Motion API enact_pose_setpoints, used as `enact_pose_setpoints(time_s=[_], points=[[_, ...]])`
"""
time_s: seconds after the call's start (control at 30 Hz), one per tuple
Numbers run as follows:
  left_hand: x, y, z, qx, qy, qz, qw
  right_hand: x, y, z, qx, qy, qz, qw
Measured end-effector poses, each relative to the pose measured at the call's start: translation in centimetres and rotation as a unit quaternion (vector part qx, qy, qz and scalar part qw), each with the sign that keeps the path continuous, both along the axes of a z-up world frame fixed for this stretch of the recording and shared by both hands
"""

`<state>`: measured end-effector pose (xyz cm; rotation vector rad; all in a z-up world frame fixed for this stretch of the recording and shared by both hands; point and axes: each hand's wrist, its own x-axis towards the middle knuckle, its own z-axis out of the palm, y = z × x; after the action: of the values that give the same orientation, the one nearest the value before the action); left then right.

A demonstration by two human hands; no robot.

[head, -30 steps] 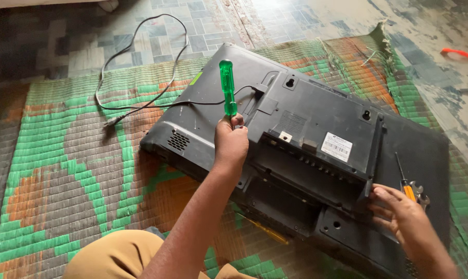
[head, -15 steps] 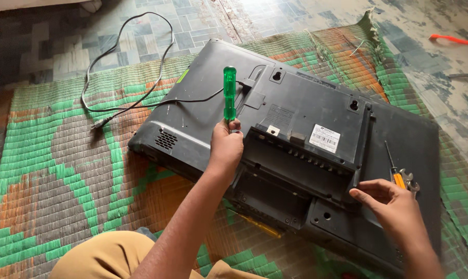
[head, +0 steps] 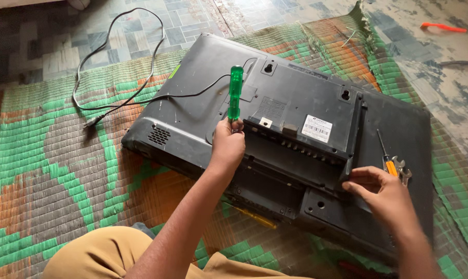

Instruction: The person sits on a mat and uses a green-handled screwdriver to remove screws from the back panel of a black CRT television. They then use a yellow-handled screwdriver to remove additional screws and detach a small black plastic cover from the rear of the TV.

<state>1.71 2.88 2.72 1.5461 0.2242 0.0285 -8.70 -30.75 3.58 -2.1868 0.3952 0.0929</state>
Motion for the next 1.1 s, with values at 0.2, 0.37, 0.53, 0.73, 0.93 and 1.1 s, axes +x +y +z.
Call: enact_pose_setpoints(time_s=[0.2,0.37,0.53,0.73,0.93,1.1], points=[[-0.3,-0.4,0.6,0.005,0.005,0.013,1.0,-0.5,-2.1,0.3,-0.038,0.096,-0.016,0.995],[0.0,-0.5,0.0,0.032,-0.012,0.015,0.999,-0.4,-2.4,-2.1,0.048,0.079,-0.025,0.995],[0.2,-0.5,-0.8,0.024,-0.025,0.006,0.999,-0.8,-2.4,-2.5,-0.011,0.076,-0.065,0.995],[-0.1,-1.0,-1.3,-0.003,-0.003,-0.01,1.0,-0.9,-2.6,-3.3,0.081,0.059,-0.105,0.989],[-0.8,-1.4,-1.1,0.142,-0.012,0.006,0.99,-1.0,-3.5,-4.5,0.142,0.042,-0.112,0.983],[-0.6,-1.4,-1.4,0.101,-0.042,0.012,0.994,-1.0,-3.4,-4.9,0.152,0.033,-0.113,0.981]])
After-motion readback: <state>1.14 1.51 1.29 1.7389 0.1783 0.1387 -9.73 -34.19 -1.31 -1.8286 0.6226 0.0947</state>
